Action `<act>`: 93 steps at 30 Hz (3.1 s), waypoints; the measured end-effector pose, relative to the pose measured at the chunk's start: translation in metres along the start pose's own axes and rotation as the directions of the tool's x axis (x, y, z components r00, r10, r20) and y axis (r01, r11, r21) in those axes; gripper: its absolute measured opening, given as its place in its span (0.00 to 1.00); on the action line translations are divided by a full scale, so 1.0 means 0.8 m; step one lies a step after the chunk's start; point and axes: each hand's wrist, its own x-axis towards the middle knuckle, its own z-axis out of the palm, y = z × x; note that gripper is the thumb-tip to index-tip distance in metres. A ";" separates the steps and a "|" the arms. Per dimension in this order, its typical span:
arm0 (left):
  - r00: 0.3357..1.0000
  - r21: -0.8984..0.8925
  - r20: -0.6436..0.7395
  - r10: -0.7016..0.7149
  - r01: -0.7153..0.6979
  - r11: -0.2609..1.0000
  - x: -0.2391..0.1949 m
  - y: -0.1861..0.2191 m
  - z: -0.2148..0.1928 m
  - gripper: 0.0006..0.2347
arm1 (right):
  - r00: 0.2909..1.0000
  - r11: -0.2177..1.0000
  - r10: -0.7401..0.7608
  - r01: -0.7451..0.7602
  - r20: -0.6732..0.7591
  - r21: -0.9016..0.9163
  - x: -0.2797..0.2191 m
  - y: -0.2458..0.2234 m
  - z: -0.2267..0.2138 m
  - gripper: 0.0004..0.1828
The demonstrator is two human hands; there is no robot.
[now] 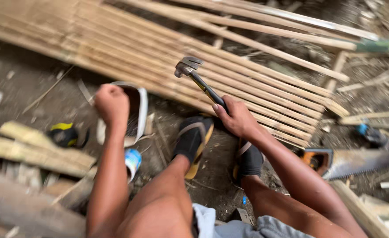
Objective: The person assembles a bamboo structure by repeatedly picking up nails from a container and hammering them into bamboo slats. The person uses a hammer to secure the slats to a frame, working methodically across the surface.
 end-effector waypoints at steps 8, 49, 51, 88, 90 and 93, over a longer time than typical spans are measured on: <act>0.921 0.325 0.385 -0.049 -0.086 0.942 -0.053 -0.117 0.072 0.05 | 0.925 0.973 -0.019 0.104 0.379 -0.205 0.059 -0.111 0.097 0.20; 0.776 -0.250 0.230 0.587 -0.536 0.806 0.003 0.176 0.314 0.02 | 0.877 0.911 0.412 -0.392 -0.248 0.129 0.017 0.068 -0.004 0.18; 0.777 -0.266 0.235 0.584 -0.527 0.807 0.003 0.173 0.313 0.02 | 0.881 0.916 0.401 -0.380 -0.252 0.129 0.014 0.057 -0.017 0.17; 0.672 -0.342 0.396 0.625 -0.524 0.780 0.071 0.149 0.304 0.04 | 0.941 0.957 0.246 -0.274 -0.232 -0.098 0.047 0.081 -0.005 0.18; 0.681 -0.302 0.417 0.602 -0.521 0.799 0.089 0.152 0.293 0.04 | 0.932 0.960 0.272 -0.281 -0.239 -0.005 0.051 0.059 -0.017 0.15; 0.685 -0.282 0.488 0.541 -0.463 0.841 0.078 0.158 0.297 0.05 | 0.915 0.962 0.072 0.042 -0.397 0.271 0.003 0.022 -0.041 0.11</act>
